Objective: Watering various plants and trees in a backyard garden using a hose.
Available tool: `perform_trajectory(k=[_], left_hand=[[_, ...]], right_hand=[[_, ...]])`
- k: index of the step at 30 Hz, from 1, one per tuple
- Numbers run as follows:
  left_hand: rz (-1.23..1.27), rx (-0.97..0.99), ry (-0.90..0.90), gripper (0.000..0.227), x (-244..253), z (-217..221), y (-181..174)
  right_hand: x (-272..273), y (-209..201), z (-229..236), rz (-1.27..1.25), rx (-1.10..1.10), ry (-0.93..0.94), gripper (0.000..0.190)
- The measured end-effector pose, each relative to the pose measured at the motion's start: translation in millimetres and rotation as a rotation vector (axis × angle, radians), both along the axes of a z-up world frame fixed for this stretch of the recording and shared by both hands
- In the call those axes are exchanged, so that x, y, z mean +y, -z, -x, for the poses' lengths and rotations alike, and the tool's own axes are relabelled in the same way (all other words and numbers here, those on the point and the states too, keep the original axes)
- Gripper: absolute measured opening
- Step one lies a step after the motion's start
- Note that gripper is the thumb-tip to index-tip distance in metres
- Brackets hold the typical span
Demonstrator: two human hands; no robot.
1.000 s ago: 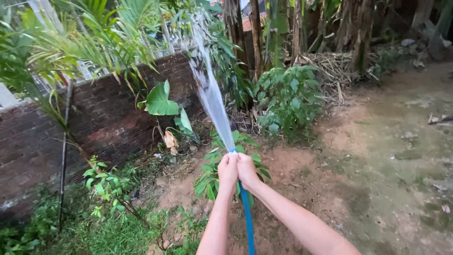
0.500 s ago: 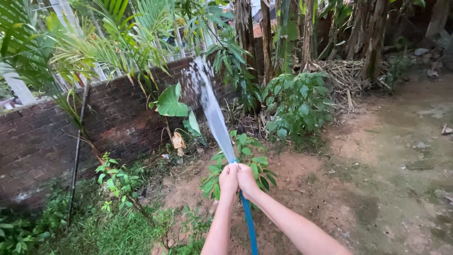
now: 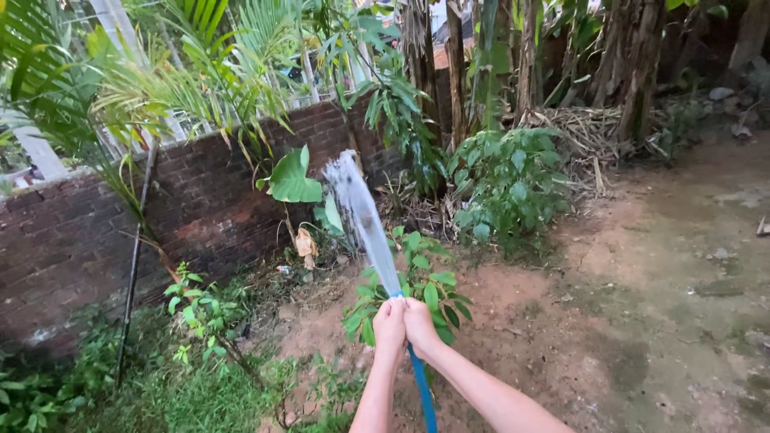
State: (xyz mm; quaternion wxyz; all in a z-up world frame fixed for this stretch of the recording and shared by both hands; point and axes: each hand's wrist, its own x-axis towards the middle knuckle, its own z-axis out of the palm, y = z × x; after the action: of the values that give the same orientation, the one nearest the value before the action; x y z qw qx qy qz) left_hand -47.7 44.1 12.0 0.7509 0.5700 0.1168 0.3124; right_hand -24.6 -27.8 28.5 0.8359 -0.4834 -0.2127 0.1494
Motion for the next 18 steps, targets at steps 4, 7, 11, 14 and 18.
perform_trajectory(k=[4, 7, 11, 14, 18], left_hand=[[-0.006, 0.073, -0.001, 0.027, -7.7, 9.3, -15.2], [0.009, 0.189, 0.006, 0.029, -9.3, 8.8, -25.4], [-0.006, 0.108, 0.014, 0.026, -1.2, -4.0, -9.6], [-0.033, 0.102, 0.006, 0.024, -2.7, -0.8, -16.5], [-0.036, 0.098, -0.003, 0.023, -1.4, -1.4, -16.9]], right_hand=[[-5.8, -7.7, 4.4, 0.044, 0.006, 0.023, 0.024], [-5.7, -13.4, 0.4, 0.125, 0.049, 0.027, 0.023], [-5.9, -13.9, 0.6, 0.123, 0.013, 0.056, 0.025], [-5.4, -16.1, 2.1, 0.105, 0.026, 0.051, 0.024], [-2.8, -16.7, 2.7, 0.101, 0.026, 0.08, 0.023]])
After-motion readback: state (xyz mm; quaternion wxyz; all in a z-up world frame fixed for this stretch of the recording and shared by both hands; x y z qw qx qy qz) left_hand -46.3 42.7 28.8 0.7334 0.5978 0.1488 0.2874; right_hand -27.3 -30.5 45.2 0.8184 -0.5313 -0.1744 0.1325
